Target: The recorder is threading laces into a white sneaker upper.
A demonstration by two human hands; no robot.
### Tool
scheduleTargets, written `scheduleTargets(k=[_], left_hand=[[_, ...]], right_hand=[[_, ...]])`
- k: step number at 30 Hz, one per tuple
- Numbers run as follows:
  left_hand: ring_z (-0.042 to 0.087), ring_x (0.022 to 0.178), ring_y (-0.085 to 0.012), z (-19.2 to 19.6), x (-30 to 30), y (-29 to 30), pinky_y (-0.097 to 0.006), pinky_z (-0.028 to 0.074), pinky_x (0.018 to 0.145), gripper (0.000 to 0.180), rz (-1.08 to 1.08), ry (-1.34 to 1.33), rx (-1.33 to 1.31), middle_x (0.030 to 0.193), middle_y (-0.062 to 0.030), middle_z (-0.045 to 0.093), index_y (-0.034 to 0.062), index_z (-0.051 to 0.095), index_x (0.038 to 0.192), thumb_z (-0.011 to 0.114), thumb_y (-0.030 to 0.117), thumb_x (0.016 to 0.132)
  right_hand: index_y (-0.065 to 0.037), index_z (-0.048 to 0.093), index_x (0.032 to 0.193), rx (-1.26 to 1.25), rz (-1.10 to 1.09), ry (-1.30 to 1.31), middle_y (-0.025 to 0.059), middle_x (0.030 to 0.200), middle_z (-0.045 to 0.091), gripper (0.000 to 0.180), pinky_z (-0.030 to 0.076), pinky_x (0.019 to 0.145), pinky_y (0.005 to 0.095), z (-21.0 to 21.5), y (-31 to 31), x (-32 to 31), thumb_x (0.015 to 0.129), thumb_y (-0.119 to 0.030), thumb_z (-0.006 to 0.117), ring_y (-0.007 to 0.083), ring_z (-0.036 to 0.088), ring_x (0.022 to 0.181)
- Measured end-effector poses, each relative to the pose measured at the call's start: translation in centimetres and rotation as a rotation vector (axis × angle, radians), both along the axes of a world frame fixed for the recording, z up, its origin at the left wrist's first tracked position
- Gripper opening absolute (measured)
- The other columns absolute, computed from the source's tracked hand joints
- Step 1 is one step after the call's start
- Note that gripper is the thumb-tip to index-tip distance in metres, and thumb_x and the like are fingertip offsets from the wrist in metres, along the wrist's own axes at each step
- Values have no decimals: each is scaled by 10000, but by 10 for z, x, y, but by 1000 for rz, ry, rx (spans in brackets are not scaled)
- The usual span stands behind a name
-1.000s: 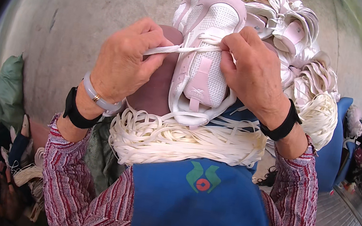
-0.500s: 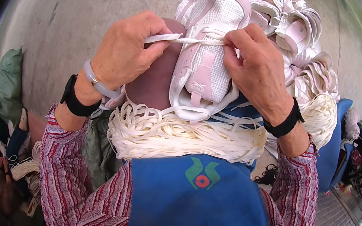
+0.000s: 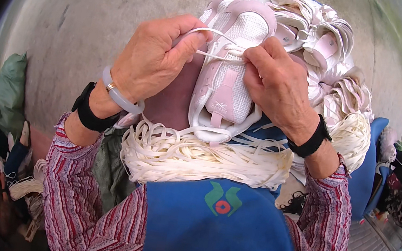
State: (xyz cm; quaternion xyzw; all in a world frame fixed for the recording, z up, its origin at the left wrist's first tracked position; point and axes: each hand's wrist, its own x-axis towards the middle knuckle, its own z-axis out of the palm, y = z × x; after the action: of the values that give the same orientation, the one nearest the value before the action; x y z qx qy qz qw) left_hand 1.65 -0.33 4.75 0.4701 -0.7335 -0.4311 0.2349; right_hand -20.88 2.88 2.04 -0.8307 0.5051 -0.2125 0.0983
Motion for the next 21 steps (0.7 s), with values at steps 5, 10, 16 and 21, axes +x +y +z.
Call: scheduleTargets(k=[5, 10, 16, 21], left_hand=[[580, 806, -132, -12, -21, -3, -254, 453, 726, 217, -52, 165, -15, 867, -66, 641, -3, 651, 1018, 546, 177, 959], [583, 813, -190, -12, -36, -7, -285, 462, 738, 229, -164, -26, -85, 910, -94, 611, -7, 653, 1015, 561, 191, 946], [528, 718, -82, -7, -38, -14, -247, 456, 639, 266, -240, -20, 243, 814, -7, 607, -27, 639, 985, 586, 230, 937], [513, 725, -49, -4, -31, -15, -218, 443, 623, 294, -206, -57, 446, 804, 16, 592, -24, 638, 991, 595, 262, 938]], right_hand=[[-19, 614, 900, 301, -23, -474, 100, 806, 530, 113, 455, 567, 313, 3, -3, -10, 790, -37, 630, 204, 570, 652], [-15, 613, 914, 227, -50, -515, 88, 800, 528, 140, 460, 586, 299, 4, 1, -9, 778, -9, 644, 188, 574, 702], [-2, 624, 938, 306, -27, -617, 109, 832, 575, 156, 463, 599, 298, 5, 1, -14, 783, -15, 629, 182, 560, 649], [15, 623, 906, 421, -89, -638, 66, 775, 594, 101, 457, 587, 258, -6, 4, -29, 840, -60, 612, 125, 546, 647]])
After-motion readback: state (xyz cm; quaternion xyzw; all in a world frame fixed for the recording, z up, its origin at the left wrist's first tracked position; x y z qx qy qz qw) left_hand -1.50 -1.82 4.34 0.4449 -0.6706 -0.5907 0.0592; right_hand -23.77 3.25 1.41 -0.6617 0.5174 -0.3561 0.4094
